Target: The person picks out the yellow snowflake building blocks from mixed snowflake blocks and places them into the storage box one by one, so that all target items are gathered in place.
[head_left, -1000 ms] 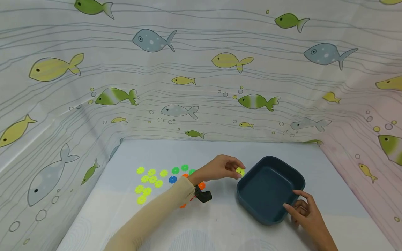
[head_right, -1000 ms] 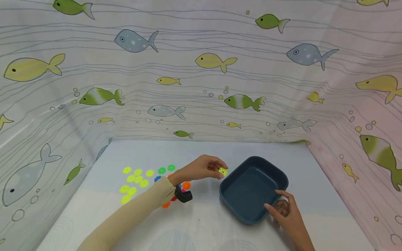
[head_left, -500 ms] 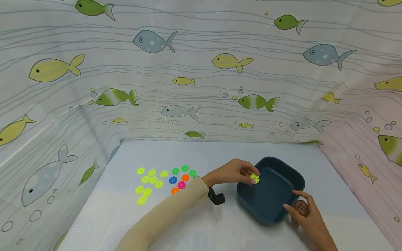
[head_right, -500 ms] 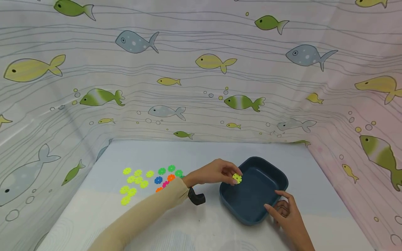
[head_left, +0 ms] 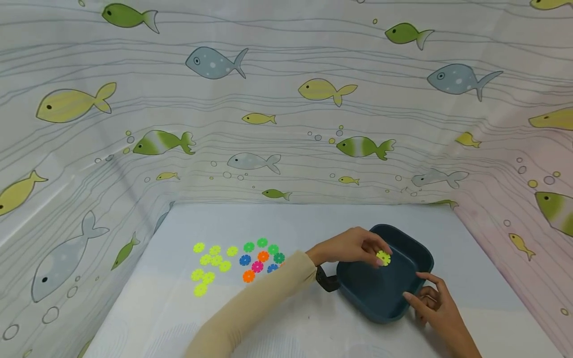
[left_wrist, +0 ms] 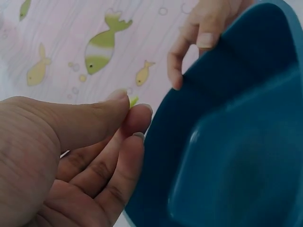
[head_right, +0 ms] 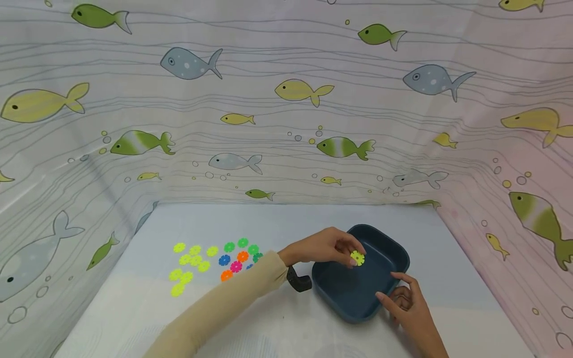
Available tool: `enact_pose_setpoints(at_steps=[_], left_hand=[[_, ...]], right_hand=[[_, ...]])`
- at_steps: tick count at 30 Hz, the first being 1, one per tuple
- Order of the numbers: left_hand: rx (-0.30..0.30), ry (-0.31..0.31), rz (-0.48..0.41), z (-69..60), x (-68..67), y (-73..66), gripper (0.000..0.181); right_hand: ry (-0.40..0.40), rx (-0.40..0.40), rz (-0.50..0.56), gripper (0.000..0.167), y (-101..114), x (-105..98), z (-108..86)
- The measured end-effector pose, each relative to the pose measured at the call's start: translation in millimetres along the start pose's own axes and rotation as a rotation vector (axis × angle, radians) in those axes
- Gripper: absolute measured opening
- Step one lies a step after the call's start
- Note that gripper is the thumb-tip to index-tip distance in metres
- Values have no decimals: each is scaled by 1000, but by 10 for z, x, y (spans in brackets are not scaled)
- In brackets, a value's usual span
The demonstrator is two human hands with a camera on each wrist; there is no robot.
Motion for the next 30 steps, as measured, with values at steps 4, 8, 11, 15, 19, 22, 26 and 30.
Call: enact_pose_setpoints(at_steps=[4,8,11,15,19,22,26,30], left_hand=[[-7,8,-5,110,66,-11,33],[-29,1,22,221,122,18,32],[-43,-10,40,301,156,49,31],[-50,-21,49,403,198,76,31],[-60,-30,27,486,252,90,30],[-87,-49,5,530,295,115,30],[-136,-89,2,581,341,176,30],[-161,-109,45,635,382,238,29]], right_hand=[[3,-25,-13,64,4,-5,-1],[8,-37,-15,64,0,-8,1],[10,-27,-16,64,1,-9,8],[2,-18,-15,65,0,-12,18],[-8,-24,-12,64,-17,-11,22],[-1,-32,-11,64,-28,-7,24],[4,-33,-14,64,-28,0,25],[-1,-23,-14,64,-14,11,24]])
Point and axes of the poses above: each hand's wrist, its own z-axis towards the middle knuckle, its own x-axis out of the palm, y = z × x, the point moved 3 cm from there along z, towards the middle knuckle, and after that the axes turned 4 degrees about -y, right-handed, at the moved point
